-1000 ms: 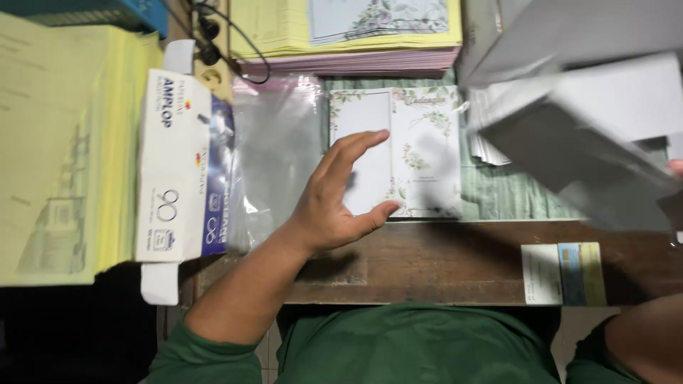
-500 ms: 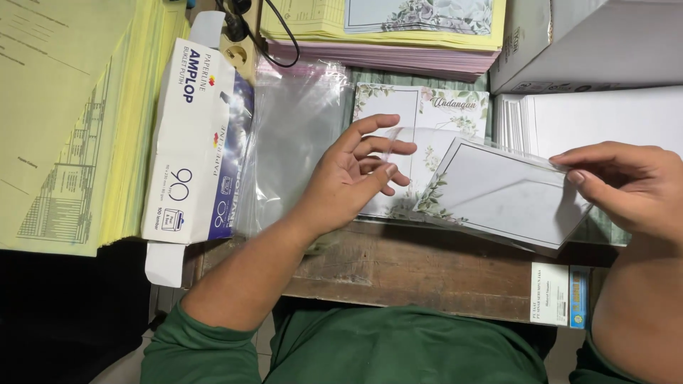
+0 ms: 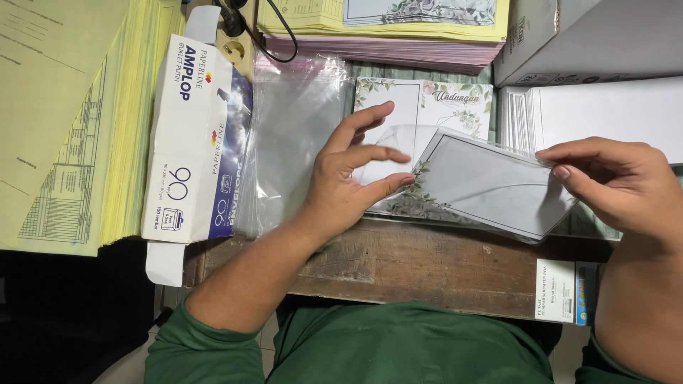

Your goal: Folding invitation cards and organizing stacks of printed forms on a desk

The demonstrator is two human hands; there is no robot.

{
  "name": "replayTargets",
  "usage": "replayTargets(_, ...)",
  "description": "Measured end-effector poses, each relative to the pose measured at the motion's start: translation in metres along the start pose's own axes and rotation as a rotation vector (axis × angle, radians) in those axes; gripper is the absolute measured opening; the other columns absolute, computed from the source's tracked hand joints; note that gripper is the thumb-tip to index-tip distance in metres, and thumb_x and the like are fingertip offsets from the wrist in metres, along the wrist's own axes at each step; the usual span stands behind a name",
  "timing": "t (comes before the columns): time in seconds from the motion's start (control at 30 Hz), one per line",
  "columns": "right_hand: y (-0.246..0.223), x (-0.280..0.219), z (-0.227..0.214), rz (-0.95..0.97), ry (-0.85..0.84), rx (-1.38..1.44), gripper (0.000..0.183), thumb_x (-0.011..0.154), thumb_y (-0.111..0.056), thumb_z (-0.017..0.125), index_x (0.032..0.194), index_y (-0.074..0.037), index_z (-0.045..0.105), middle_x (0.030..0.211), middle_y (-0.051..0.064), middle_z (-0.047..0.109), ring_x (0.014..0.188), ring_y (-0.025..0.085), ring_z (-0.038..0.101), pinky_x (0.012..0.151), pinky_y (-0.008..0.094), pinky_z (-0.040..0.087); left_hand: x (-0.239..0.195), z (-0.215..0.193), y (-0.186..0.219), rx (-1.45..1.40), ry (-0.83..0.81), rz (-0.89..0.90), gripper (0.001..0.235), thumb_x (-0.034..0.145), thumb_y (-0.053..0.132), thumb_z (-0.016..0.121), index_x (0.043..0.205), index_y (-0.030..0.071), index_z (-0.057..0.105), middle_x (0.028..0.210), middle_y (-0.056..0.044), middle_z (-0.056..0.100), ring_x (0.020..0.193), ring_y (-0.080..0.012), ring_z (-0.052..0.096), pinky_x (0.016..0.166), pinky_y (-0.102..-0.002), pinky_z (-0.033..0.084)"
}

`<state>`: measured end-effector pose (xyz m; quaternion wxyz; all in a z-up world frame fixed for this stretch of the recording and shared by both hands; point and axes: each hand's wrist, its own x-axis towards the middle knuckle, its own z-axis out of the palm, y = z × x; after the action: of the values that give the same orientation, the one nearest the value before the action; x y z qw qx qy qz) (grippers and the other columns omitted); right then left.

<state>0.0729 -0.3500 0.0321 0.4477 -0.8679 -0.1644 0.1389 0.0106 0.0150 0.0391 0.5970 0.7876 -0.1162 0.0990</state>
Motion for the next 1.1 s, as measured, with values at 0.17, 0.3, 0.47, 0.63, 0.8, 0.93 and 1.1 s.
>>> replayTargets(0.17, -0.002, 0.000, 0.004, -0.001, -0.001, 0.005, 0.022, 0.100, -0.003, 0.066, 0.121, 0.001, 0.074, 0.096, 0.010, 0.074, 0.069, 0.012, 0.054, 0.061, 0.021, 0.040, -0.003, 0.001, -0.006, -0.020, -0.066, -0.045, 0.021, 0.089, 0.019, 0.085, 0.108, 0.024, 0.077, 0.165, -0.007, 0.037, 0.151, -0.0357, 0.048, 0.126, -0.048, 0.047)
replayTargets(0.3, -0.004, -0.001, 0.008, 0.018, -0.011, 0.204, 0.041, 0.091, 0.002, 0.064, 0.132, 0.004, 0.063, 0.112, 0.022, 0.073, 0.101, 0.025, 0.069, 0.088, 0.031, 0.056, 0.000, 0.001, -0.006, -0.072, -0.117, -0.109, 0.005, 0.093, 0.019, 0.077, 0.097, 0.016, 0.078, 0.151, -0.005, 0.053, 0.140, -0.0290, 0.056, 0.119, -0.051, 0.047)
replayTargets(0.47, -0.002, 0.002, 0.016, -0.021, 0.088, 0.392, 0.095, 0.068, -0.005, 0.075, 0.157, -0.006, 0.045, 0.091, -0.004, 0.054, 0.047, -0.004, 0.039, 0.045, 0.010, 0.031, 0.005, -0.005, -0.009, -0.132, 0.040, -0.113, 0.008, 0.096, 0.020, 0.072, 0.099, 0.013, 0.074, 0.137, -0.010, 0.064, 0.131, -0.0217, 0.062, 0.112, -0.037, 0.050)
replayTargets(0.63, 0.029, 0.004, 0.028, 0.023, 0.242, 0.729, 0.066, 0.089, 0.010, 0.068, 0.148, -0.015, 0.052, 0.103, 0.016, 0.069, 0.086, 0.019, 0.073, 0.089, 0.029, 0.067, 0.011, -0.030, 0.002, -0.051, 0.178, -0.039, 0.006, 0.097, 0.018, 0.070, 0.097, 0.013, 0.068, 0.152, -0.013, 0.048, 0.140, -0.0412, 0.054, 0.124, -0.055, 0.045)
replayTargets(0.8, 0.015, 0.012, 0.030, 0.028, 0.388, 0.759, 0.043, 0.101, -0.002, 0.069, 0.139, -0.016, 0.057, 0.109, 0.008, 0.070, 0.096, 0.017, 0.072, 0.094, 0.025, 0.065, 0.007, -0.083, 0.007, 0.120, 0.555, 0.237, 0.021, 0.109, 0.025, 0.057, 0.122, 0.008, 0.059, 0.121, -0.006, 0.051, 0.107, -0.0202, 0.045, 0.092, -0.042, 0.046)
replayTargets(0.93, 0.003, 0.012, 0.052, -0.226, 0.486, 0.693, 0.023, 0.105, -0.005, 0.072, 0.125, -0.012, 0.061, 0.118, 0.009, 0.068, 0.101, 0.019, 0.071, 0.088, 0.027, 0.064, 0.007, -0.104, 0.017, 0.234, 1.030, 0.481, 0.017, 0.111, 0.020, 0.041, 0.122, 0.009, 0.049, 0.111, -0.007, 0.048, 0.095, -0.0169, 0.045, 0.090, -0.030, 0.041)
replayTargets(1.1, -0.100, 0.027, 0.104, -0.572, 0.249, 0.110, 0.013, 0.101, 0.009, 0.067, 0.112, 0.001, 0.069, 0.123, 0.022, 0.065, 0.110, 0.030, 0.067, 0.089, 0.034, 0.059, -0.022, -0.104, -0.086, 0.365, 1.166, 0.729, 0.046, 0.116, -0.012, 0.039, 0.156, 0.007, 0.048, 0.173, -0.007, 0.031, 0.161, -0.0223, 0.044, 0.140, -0.035, 0.041)
